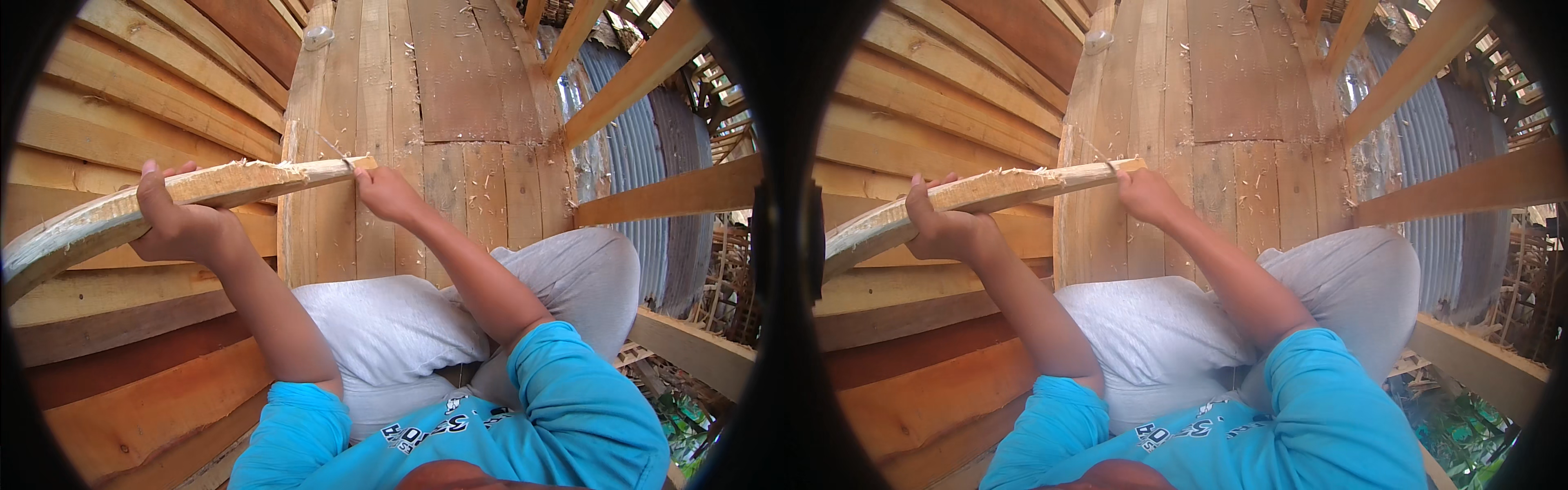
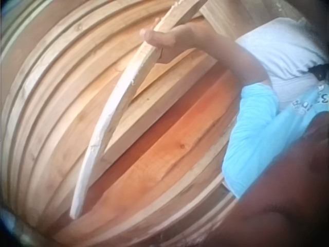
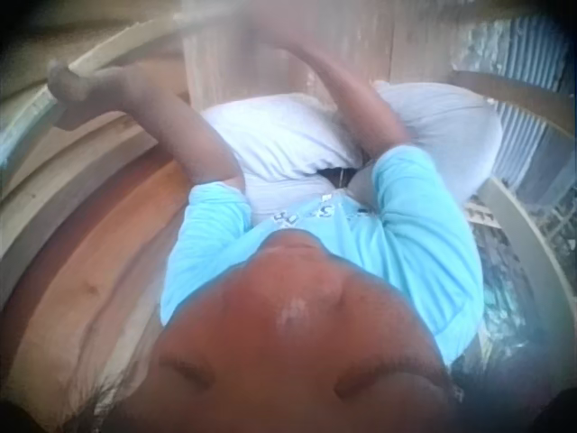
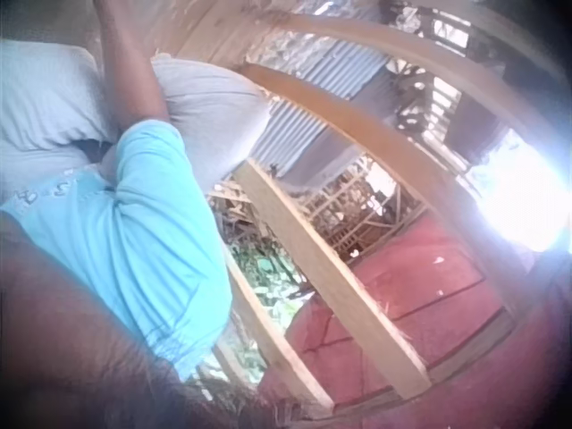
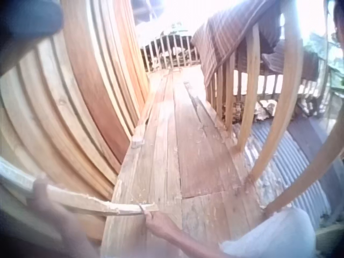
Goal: The person sits on a wooden floor and uses a knife to carve a long piece of wood, removing shavings and shaping the surface. The person holds the wood with one hand and carves with the other, working along the length of the piece.
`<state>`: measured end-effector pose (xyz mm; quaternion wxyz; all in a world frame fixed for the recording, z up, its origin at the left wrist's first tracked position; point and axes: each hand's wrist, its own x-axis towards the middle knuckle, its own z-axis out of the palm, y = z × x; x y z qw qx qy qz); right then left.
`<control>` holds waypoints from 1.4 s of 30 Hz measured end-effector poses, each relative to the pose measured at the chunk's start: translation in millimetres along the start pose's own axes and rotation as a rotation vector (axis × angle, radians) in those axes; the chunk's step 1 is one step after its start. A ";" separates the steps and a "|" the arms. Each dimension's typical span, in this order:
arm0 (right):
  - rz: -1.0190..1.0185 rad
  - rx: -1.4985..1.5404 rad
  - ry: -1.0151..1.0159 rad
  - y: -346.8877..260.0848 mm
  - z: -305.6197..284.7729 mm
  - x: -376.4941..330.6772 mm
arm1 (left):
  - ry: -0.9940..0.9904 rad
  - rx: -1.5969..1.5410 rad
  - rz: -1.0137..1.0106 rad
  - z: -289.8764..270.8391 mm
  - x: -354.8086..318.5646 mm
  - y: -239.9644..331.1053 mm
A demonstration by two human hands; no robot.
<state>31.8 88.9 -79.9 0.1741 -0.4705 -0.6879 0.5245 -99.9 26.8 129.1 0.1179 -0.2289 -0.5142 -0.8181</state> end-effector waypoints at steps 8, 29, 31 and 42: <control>0.038 0.045 0.022 4.6 -3.4 0.3 | -0.013 -0.011 0.051 4.5 -1.3 1.2; -0.013 -0.047 -0.026 -30.6 -16.2 -13.4 | -0.356 -0.251 -0.070 -6.2 1.5 -8.5; -0.020 -0.033 -0.053 -48.2 -23.6 -26.8 | -0.370 -0.248 -0.071 -4.3 0.3 -8.4; 0.171 -0.119 -0.094 1.1 -16.6 -7.4 | -0.480 -0.242 -0.244 -10.7 14.0 3.6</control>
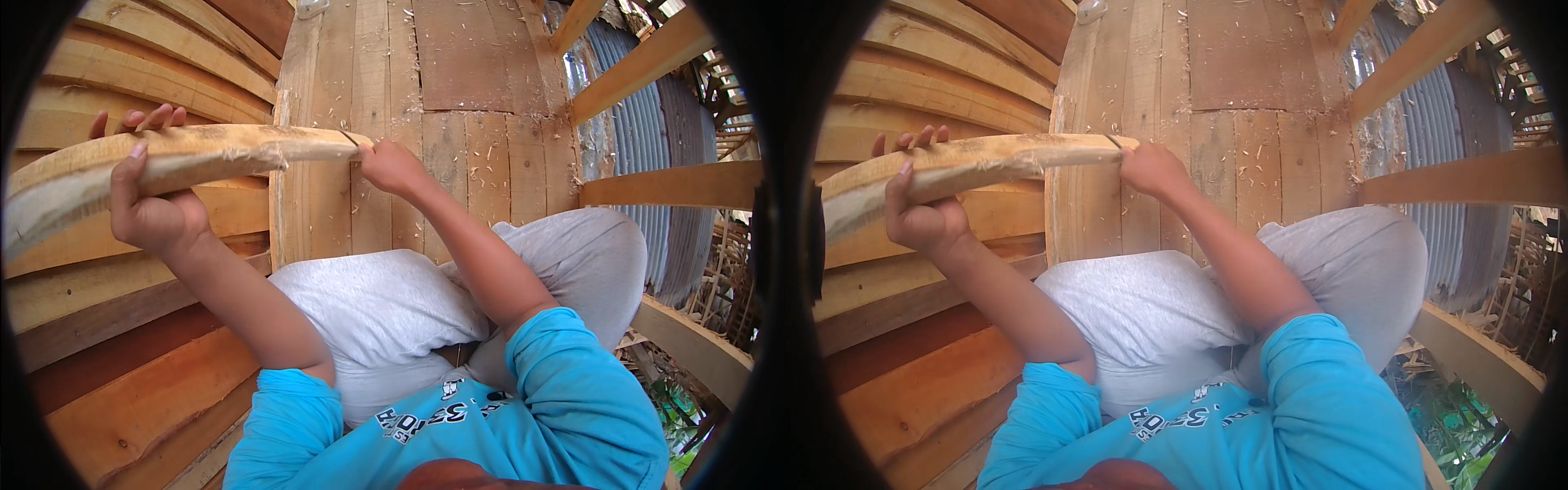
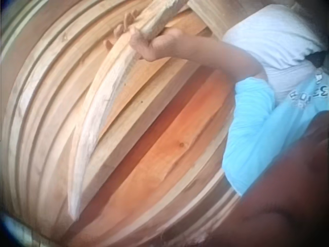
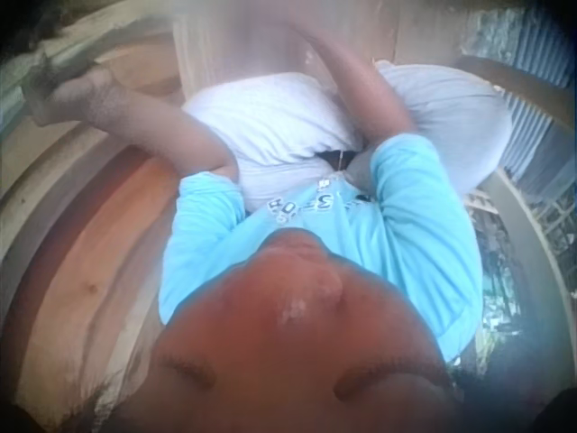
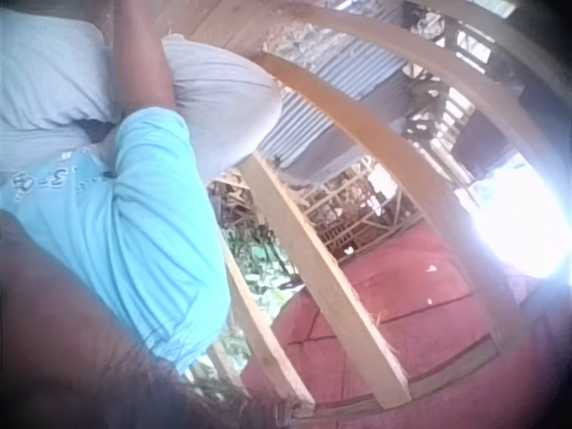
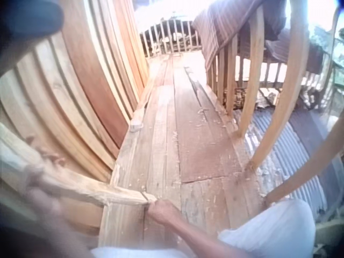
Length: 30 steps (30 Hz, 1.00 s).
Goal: The person sits on a wooden floor and uses a knife to carve a long piece of wood, removing shavings and shaping the surface. The person holds the wood with one hand and carves with the other, working along the length of the piece.
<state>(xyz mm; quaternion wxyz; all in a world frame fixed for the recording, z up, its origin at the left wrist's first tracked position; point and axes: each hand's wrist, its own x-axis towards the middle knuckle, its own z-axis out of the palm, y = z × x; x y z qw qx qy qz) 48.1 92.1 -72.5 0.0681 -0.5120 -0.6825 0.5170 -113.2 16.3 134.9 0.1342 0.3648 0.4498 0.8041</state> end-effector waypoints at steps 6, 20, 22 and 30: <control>-0.053 -0.020 0.068 -11.6 12.9 3.6 | 0.014 -0.194 0.011 -16.2 1.6 -7.9; -0.168 0.140 0.072 -14.0 -8.5 5.6 | 0.191 -0.167 0.077 -1.1 -3.2 -19.4; -0.102 0.101 0.196 3.5 8.0 17.1 | 0.211 -0.151 0.077 3.6 -3.3 -25.4; -0.214 0.171 0.196 -17.5 1.4 4.4 | 0.169 -0.132 0.080 14.7 -7.6 -26.5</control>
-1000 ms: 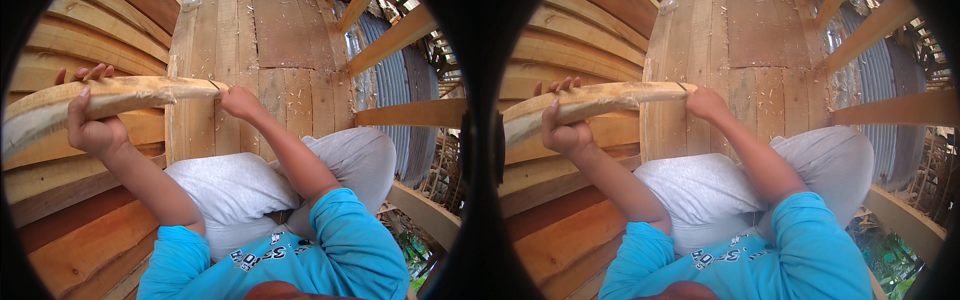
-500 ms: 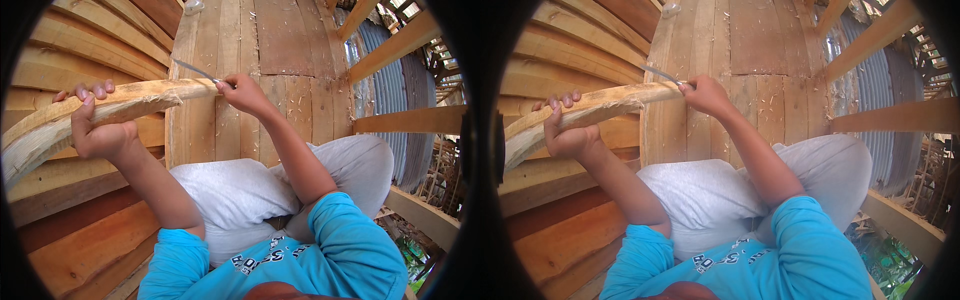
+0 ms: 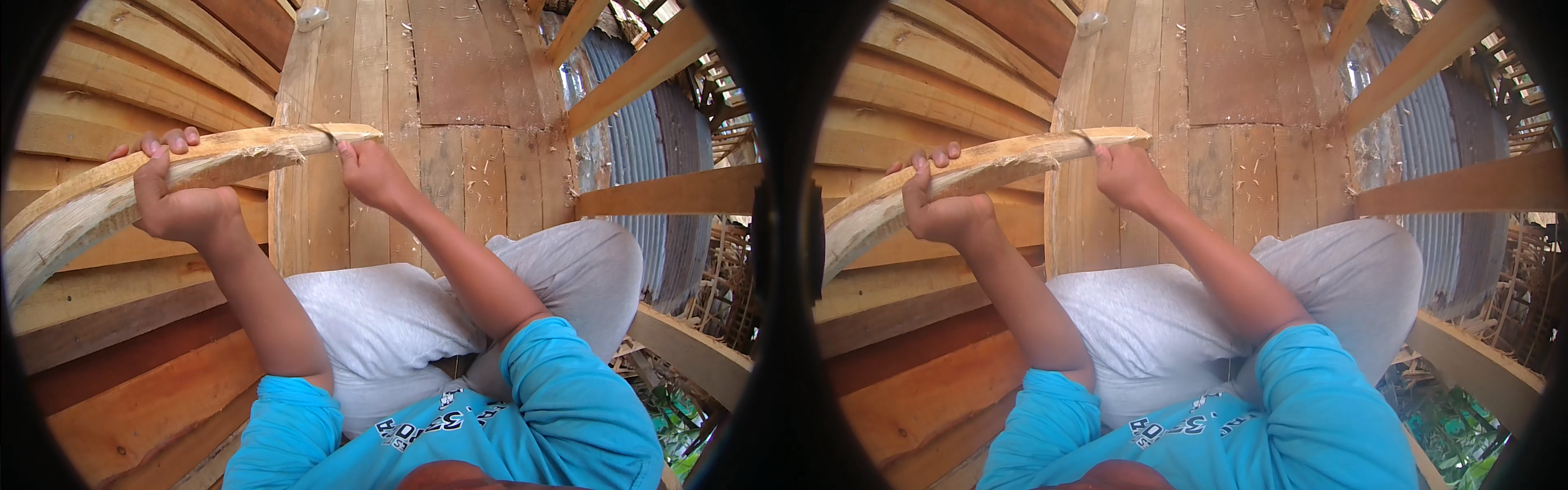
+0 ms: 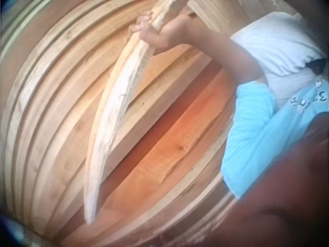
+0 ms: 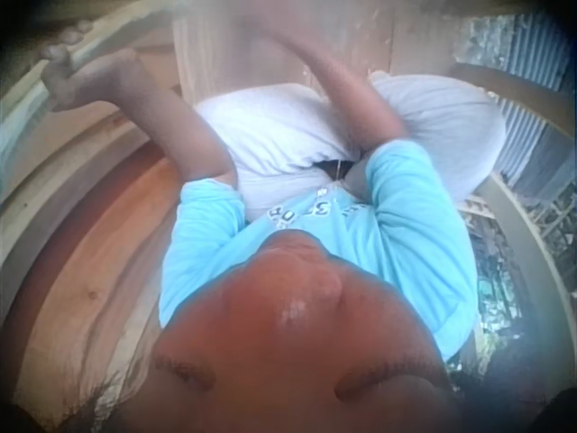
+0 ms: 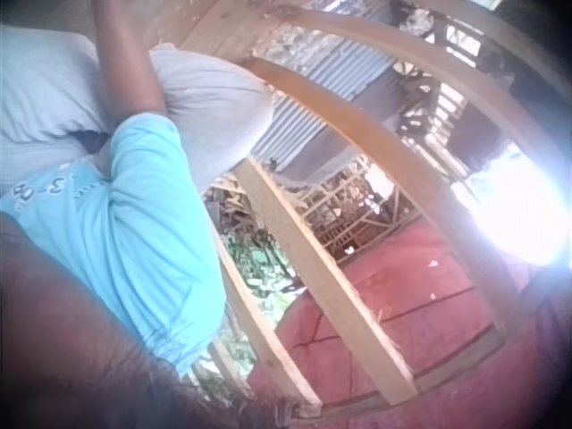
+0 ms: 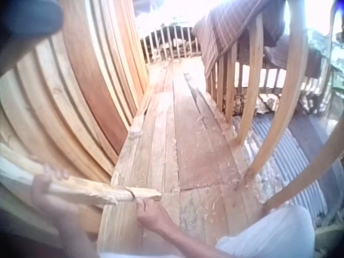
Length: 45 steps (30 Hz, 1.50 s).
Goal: The person sits on a wooden floor and uses a knife to carve a long piece of wood, removing shavings and shaping the surface. The person holds the wood with one hand and carves with the other, working along the length of the piece.
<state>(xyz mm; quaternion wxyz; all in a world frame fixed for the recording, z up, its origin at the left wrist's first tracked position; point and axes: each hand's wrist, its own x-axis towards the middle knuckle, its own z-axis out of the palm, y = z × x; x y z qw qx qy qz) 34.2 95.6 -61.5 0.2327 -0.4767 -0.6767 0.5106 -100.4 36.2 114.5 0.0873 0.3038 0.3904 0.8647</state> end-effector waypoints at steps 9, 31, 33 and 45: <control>0.014 -0.038 -0.006 11.4 3.6 10.6 | 0.078 0.036 0.053 5.2 -3.6 -3.4; 0.091 -0.081 -0.039 27.7 1.4 13.4 | 0.229 0.079 0.097 -3.2 4.3 -2.6; 0.021 -0.055 -0.069 2.8 3.4 5.7 | 0.253 0.106 0.109 -5.1 4.5 -2.1; 0.189 -0.032 -0.029 57.3 -4.7 19.5 | 0.230 0.148 0.086 3.9 -0.4 -4.7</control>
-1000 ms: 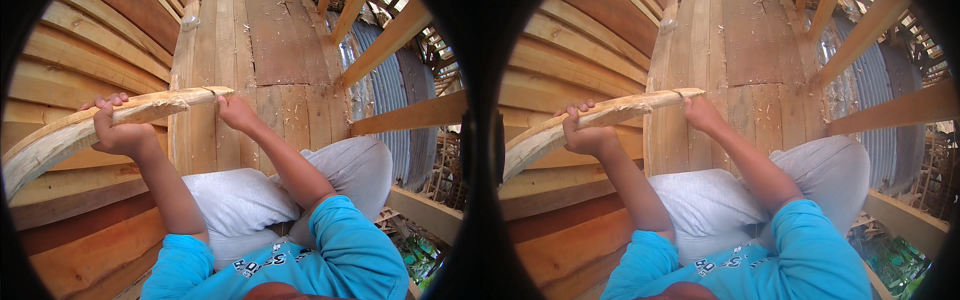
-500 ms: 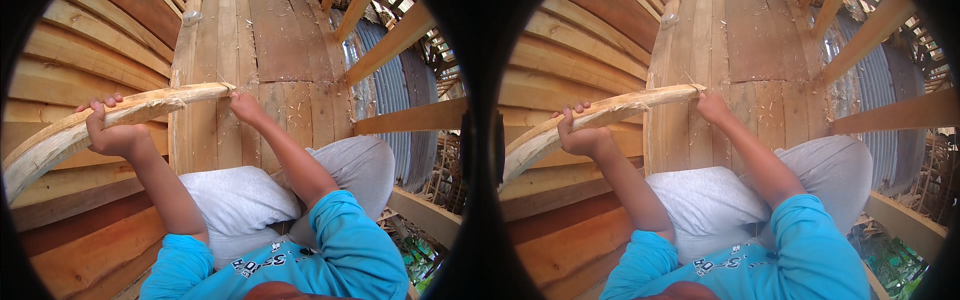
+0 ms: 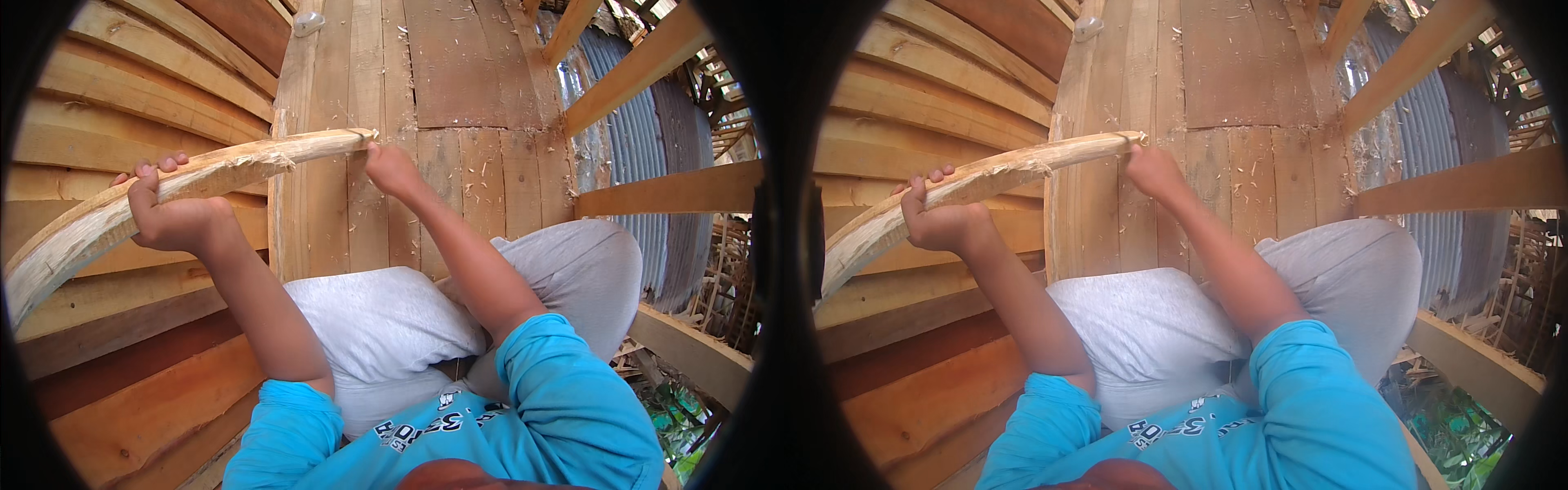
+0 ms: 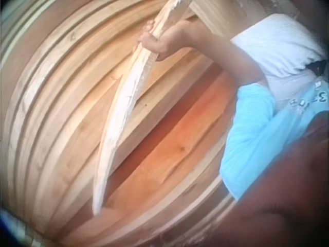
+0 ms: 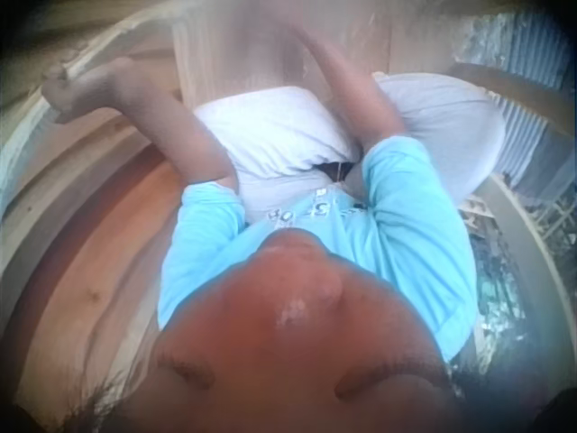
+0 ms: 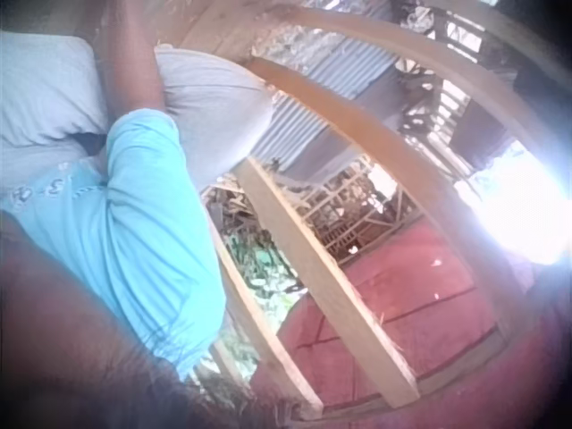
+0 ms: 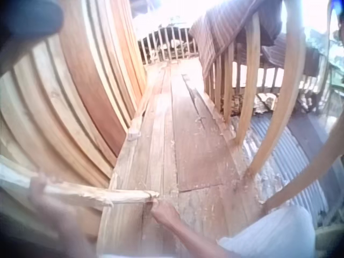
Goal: The person sits on a wooden floor and uses a knife to carve a long piece of wood, removing shavings and shaping the surface. The person holds the wood with one hand and carves with the other, working along the length of the piece.
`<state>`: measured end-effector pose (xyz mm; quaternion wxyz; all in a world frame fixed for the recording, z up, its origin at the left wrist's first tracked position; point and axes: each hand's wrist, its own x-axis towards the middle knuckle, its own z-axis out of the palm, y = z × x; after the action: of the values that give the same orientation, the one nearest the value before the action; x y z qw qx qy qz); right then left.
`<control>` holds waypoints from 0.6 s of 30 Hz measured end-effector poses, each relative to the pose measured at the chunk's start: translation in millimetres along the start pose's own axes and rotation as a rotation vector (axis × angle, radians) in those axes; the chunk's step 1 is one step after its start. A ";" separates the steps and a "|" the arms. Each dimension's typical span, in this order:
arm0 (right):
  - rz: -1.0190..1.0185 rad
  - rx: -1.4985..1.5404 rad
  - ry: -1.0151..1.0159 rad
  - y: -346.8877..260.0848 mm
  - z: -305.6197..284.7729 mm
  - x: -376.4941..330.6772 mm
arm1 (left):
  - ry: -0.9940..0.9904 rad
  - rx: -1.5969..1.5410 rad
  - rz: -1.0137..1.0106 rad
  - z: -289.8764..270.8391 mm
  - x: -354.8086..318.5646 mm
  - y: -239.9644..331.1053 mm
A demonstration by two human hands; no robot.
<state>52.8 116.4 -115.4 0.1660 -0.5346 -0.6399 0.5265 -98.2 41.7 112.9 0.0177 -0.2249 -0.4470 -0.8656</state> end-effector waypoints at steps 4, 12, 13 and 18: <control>-0.028 -0.016 -0.073 -43.2 6.6 -15.5 | 0.002 -0.024 0.015 -9.7 11.1 -1.7; -0.023 -0.059 0.001 -34.9 7.8 -16.0 | -0.010 -0.023 0.008 -9.2 10.5 -2.6; -0.073 -0.095 -0.037 -55.5 8.7 -30.6 | 0.008 0.010 0.025 -12.5 11.0 -1.4; 0.029 -0.110 0.016 2.9 -0.6 -4.6 | 0.013 -0.076 -0.016 -6.1 6.8 -1.5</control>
<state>56.5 112.3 -116.0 0.1338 -0.5563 -0.6588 0.4884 -107.0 39.0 111.4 0.0048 -0.2161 -0.4153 -0.8836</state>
